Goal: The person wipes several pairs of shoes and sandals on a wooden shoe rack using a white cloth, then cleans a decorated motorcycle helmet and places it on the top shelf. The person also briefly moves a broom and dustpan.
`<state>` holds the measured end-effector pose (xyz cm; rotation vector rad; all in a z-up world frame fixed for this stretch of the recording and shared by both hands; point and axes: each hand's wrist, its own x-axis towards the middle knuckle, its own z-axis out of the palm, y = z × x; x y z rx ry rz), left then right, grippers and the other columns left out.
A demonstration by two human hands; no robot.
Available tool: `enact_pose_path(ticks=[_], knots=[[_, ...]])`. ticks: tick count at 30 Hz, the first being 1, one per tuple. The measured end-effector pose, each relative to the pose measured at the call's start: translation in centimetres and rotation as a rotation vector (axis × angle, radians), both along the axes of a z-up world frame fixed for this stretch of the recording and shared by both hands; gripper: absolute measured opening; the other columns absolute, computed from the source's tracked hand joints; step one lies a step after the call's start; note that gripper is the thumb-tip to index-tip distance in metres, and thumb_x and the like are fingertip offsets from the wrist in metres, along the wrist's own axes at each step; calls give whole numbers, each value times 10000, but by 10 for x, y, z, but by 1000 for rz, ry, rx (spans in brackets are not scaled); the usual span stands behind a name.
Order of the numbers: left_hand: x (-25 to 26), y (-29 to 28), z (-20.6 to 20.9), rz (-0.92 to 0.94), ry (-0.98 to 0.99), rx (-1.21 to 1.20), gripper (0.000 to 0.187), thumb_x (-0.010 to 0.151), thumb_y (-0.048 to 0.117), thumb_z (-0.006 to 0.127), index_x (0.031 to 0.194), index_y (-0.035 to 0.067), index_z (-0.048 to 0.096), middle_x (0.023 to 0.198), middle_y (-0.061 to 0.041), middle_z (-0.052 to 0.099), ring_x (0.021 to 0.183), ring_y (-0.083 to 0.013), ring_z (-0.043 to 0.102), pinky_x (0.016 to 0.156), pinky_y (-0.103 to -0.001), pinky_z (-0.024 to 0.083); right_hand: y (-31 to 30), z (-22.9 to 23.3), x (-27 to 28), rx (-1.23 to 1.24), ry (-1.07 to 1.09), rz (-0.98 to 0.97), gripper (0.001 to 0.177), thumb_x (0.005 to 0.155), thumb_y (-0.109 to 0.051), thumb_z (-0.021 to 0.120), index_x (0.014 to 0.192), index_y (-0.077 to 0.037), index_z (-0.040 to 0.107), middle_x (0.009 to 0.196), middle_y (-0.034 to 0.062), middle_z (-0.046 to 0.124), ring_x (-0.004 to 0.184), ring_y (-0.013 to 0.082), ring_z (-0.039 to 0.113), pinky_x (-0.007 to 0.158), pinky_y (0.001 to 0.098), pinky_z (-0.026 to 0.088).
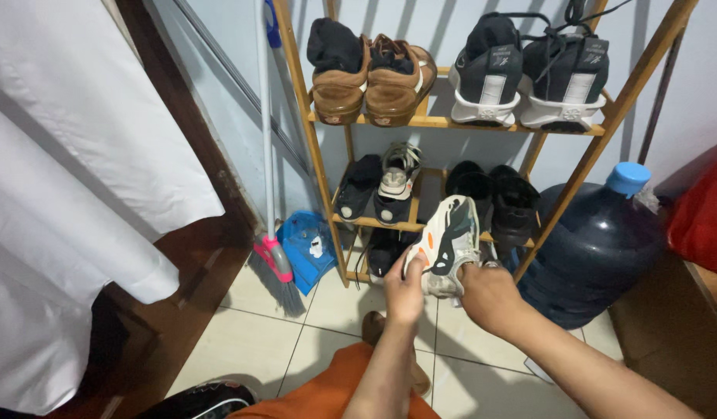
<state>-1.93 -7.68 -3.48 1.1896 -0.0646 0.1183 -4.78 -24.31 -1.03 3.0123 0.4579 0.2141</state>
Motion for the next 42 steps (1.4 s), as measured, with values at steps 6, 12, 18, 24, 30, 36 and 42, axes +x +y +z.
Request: enact_pose_path(ticks=[6,12,18,24,30,36,42], knots=[[10,6,-10,-9,113,-136,439,961,293,606,1233,-32,718,1082,-110,760,950,-164,686,851,-278,533,-17,13,-7,1152,455,-24,393,750,-79,763,1122,-64,637,1017,69,726,900,206,685,780,331,530],[9,3,-11,-42,187,-342,479,950,334,634,1271,-18,685,1156,-97,748,1007,-182,706,873,-309,550,-3,34,-16,1499,475,-81,287,861,-182,729,1113,-46,715,801,40,672,665,106,591,560,286,458],[17,20,-7,-117,507,-563,581,919,548,494,1349,174,607,1225,-82,720,1034,-266,696,823,-467,598,-35,63,-27,1104,387,20,235,825,-247,731,870,-19,761,666,64,677,585,182,606,520,338,485],[15,25,4,-111,554,-516,586,910,599,437,1364,257,578,1302,-33,697,1109,-242,682,934,-514,523,-7,93,-35,565,-370,-146,346,789,-359,822,917,-47,745,809,136,702,741,336,663,655,425,513],[12,12,-5,-80,594,-323,576,910,583,522,1333,201,601,1217,-82,725,1061,-270,696,906,-500,527,39,91,-25,276,-560,32,282,577,-236,865,770,-88,720,810,94,668,837,325,634,709,447,505],[20,22,-13,-233,708,-354,633,918,661,432,1269,175,632,1049,-114,731,835,-290,687,776,-471,585,-1,72,26,1143,-284,-197,130,718,-157,779,812,-71,753,715,74,682,625,212,593,566,360,453],[16,18,-21,-376,708,-322,623,920,679,406,1162,179,690,877,-91,742,684,-268,669,727,-476,589,-37,27,56,1584,24,-295,140,790,-153,790,779,-33,720,654,13,659,539,112,554,495,297,389]])
